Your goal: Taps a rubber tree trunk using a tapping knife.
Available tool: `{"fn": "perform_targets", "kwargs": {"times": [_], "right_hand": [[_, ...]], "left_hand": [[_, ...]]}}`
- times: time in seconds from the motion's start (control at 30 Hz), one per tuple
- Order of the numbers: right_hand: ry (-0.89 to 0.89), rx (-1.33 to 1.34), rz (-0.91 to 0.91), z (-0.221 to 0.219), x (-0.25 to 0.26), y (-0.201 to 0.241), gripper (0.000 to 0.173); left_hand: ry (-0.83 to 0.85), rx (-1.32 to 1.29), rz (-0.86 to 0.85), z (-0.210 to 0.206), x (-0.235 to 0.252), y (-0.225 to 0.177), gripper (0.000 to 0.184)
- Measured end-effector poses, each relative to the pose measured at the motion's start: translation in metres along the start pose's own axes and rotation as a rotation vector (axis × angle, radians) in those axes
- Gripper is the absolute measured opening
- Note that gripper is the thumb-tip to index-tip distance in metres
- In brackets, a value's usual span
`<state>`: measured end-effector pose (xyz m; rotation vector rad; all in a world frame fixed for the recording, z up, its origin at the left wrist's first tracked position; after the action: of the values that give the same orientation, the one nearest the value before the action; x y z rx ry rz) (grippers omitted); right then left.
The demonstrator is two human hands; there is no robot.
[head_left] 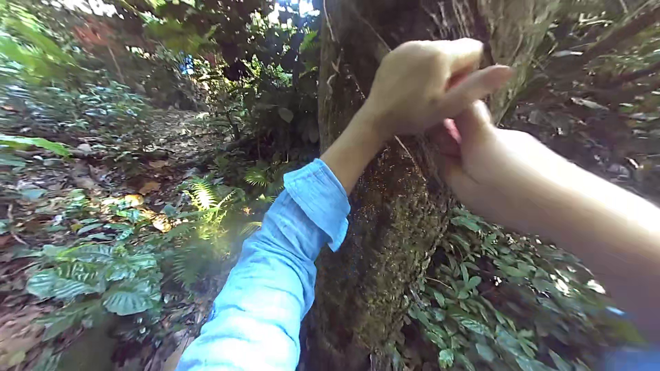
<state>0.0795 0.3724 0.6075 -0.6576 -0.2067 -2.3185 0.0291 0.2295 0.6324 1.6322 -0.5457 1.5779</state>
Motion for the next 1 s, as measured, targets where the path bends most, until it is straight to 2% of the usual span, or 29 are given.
{"fn": "perform_targets", "kwargs": {"times": [0.07, 0.1, 0.13, 0.2, 0.27, 0.33, 0.4, 0.47, 0.57, 0.6, 0.67, 0.73, 0.8, 0.87, 0.9, 1.0], "right_hand": [[-0.091, 0.045, 0.152, -0.022, 0.02, -0.02, 0.057], [-0.244, 0.054, 0.284, -0.039, 0.025, -0.038, 0.061], [-0.223, 0.054, 0.298, -0.044, 0.024, -0.043, 0.063], [-0.106, 0.008, 0.217, -0.039, 0.016, -0.034, 0.06], [-0.092, -0.03, 0.187, -0.038, 0.018, -0.033, 0.058], [-0.023, -0.011, 0.131, -0.036, 0.016, -0.037, 0.05], [-0.062, -0.021, 0.152, -0.04, -0.001, -0.059, 0.04], [-0.039, -0.007, 0.104, -0.03, -0.025, -0.062, 0.041], [-0.041, 0.003, 0.117, -0.024, -0.02, -0.06, 0.038], [-0.075, 0.007, 0.178, -0.029, -0.007, -0.067, 0.038], [-0.254, 0.024, 0.392, -0.055, 0.03, -0.1, 0.047], [-0.302, 0.054, 0.451, -0.071, 0.051, -0.116, 0.05], [-0.183, 0.018, 0.331, -0.064, 0.035, -0.102, 0.043], [0.03, -0.011, 0.103, -0.039, 0.01, -0.069, 0.044], [0.076, -0.028, 0.054, -0.035, 0.006, -0.062, 0.045], [0.111, -0.02, 0.056, -0.039, 0.019, -0.063, 0.049]], "left_hand": [[-0.014, 0.063, -0.011, -0.003, -0.006, 0.02, 0.061], [-0.029, 0.093, -0.022, -0.005, -0.01, 0.022, 0.062], [-0.035, 0.112, -0.029, -0.006, -0.015, 0.019, 0.064], [-0.045, 0.127, -0.064, -0.007, -0.02, 0.013, 0.065], [-0.04, 0.132, -0.091, -0.006, -0.018, 0.016, 0.068], [-0.048, 0.159, -0.044, -0.013, -0.019, 0.015, 0.065], [-0.051, 0.175, -0.017, -0.028, -0.024, -0.003, 0.061], [-0.029, 0.149, -0.037, -0.041, -0.027, -0.022, 0.059], [-0.006, 0.145, -0.072, -0.042, -0.024, -0.021, 0.059], [-0.003, 0.168, -0.081, -0.039, -0.021, -0.013, 0.059], [-0.02, 0.239, -0.094, -0.036, -0.017, 0.01, 0.062], [-0.071, 0.314, -0.098, -0.039, -0.019, 0.024, 0.066], [-0.125, 0.352, -0.105, -0.047, -0.028, 0.02, 0.072], [-0.141, 0.344, -0.134, -0.049, -0.031, 0.008, 0.08], [-0.138, 0.337, -0.151, -0.048, -0.032, 0.005, 0.084], [-0.13, 0.366, -0.139, -0.046, -0.033, 0.014, 0.084]]}}
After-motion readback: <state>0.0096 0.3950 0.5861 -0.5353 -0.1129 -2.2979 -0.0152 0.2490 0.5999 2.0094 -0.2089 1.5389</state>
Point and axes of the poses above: each hand's wrist, its own x-axis towards the middle knuckle, its own z-axis out of the back of the hand, y = z × x, the point moved 3 cm from there along x, towards the middle knuckle, and after that the axes turned 6 degrees about -y, right-handed, at the moved point
